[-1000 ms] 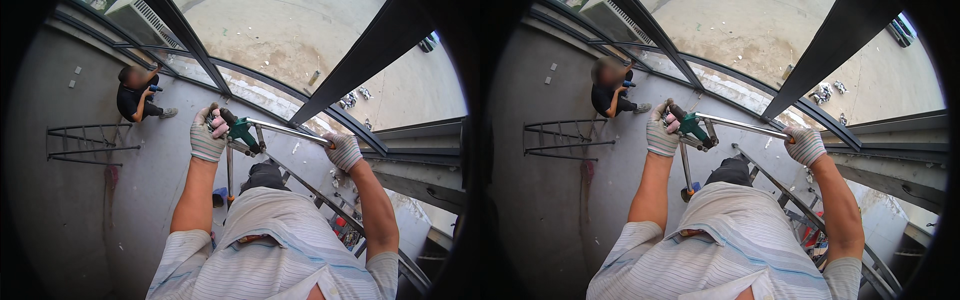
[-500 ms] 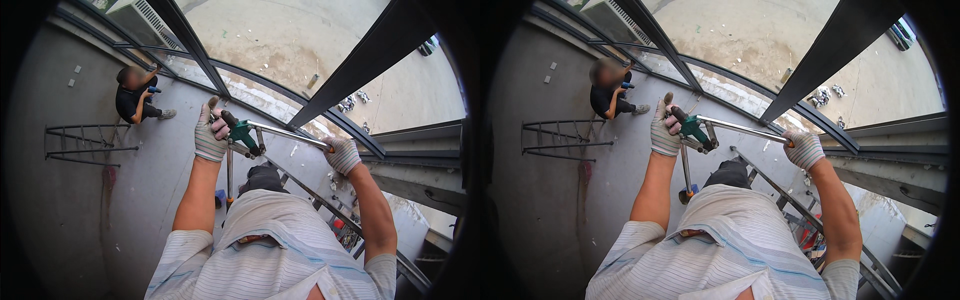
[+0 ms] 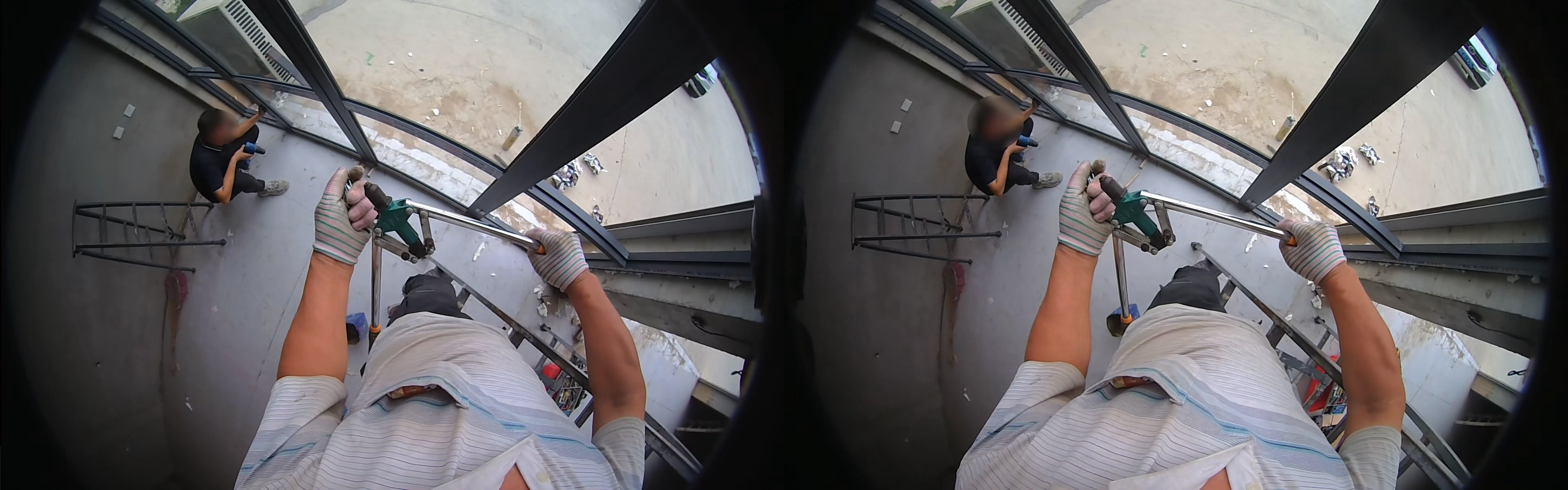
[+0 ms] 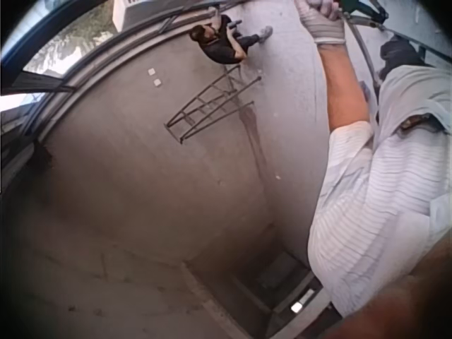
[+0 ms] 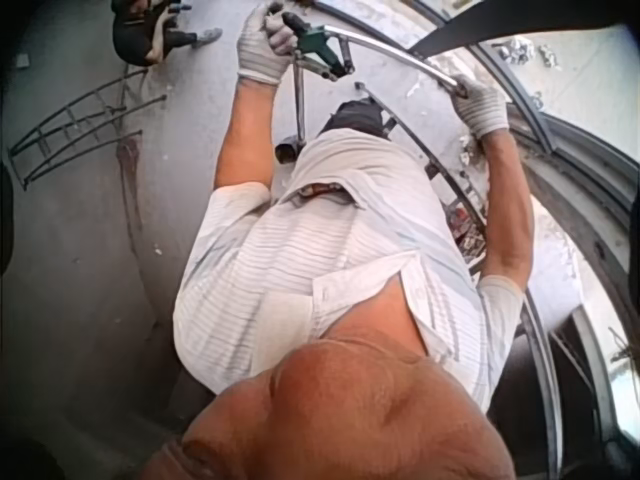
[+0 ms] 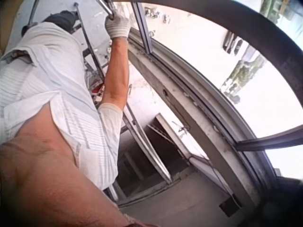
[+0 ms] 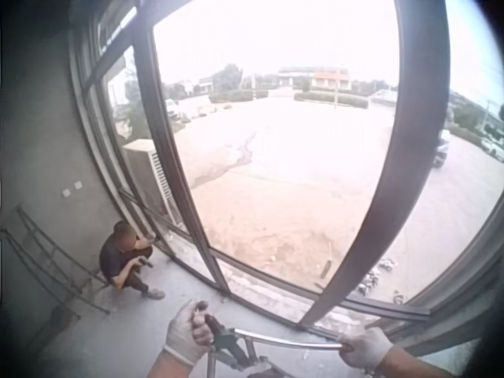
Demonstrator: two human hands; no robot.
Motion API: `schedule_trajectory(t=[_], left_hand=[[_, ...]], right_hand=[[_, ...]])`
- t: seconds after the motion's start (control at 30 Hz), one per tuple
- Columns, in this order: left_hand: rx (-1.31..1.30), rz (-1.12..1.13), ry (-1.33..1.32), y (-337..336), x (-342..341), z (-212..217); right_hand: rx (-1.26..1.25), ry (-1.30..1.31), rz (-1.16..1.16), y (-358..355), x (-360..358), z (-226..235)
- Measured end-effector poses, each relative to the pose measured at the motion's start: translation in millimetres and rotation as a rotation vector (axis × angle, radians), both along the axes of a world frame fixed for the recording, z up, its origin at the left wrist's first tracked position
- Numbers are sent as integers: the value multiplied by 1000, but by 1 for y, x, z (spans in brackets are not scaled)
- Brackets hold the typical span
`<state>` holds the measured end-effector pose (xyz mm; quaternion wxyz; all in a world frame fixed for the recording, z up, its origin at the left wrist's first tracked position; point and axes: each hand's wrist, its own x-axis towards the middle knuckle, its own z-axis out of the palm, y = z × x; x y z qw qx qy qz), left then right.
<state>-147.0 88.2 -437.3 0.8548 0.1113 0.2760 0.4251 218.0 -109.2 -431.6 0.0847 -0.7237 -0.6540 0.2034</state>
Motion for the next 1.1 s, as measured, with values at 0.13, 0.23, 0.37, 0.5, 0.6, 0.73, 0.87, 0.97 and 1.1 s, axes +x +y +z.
schedule_trajectory(t=[0.13,0.23,0.37,0.5,0.6,0.73,0.87,0.97,1.1], left_hand=[[-26,-12,-31,0,0,6],[-31,5,-4,-1,3,14],[-24,-7,-5,0,1,10],[4,-2,7,-1,1,8],[49,11,21,-3,3,10],[93,15,-3,-4,5,13],[97,17,22,-3,6,11],[63,5,16,-1,3,2],[6,-3,-32,1,1,-5]], right_hand=[[-8,12,-11,-1,1,-3],[-17,13,-18,-1,1,-2],[-35,-3,-21,-1,1,-2],[-13,21,-18,-1,2,-3],[-4,16,-21,-1,1,-2],[7,14,-27,-1,1,-4],[12,17,-14,-1,1,-2],[4,18,-5,1,-2,4],[-16,-2,-21,0,-1,1]])
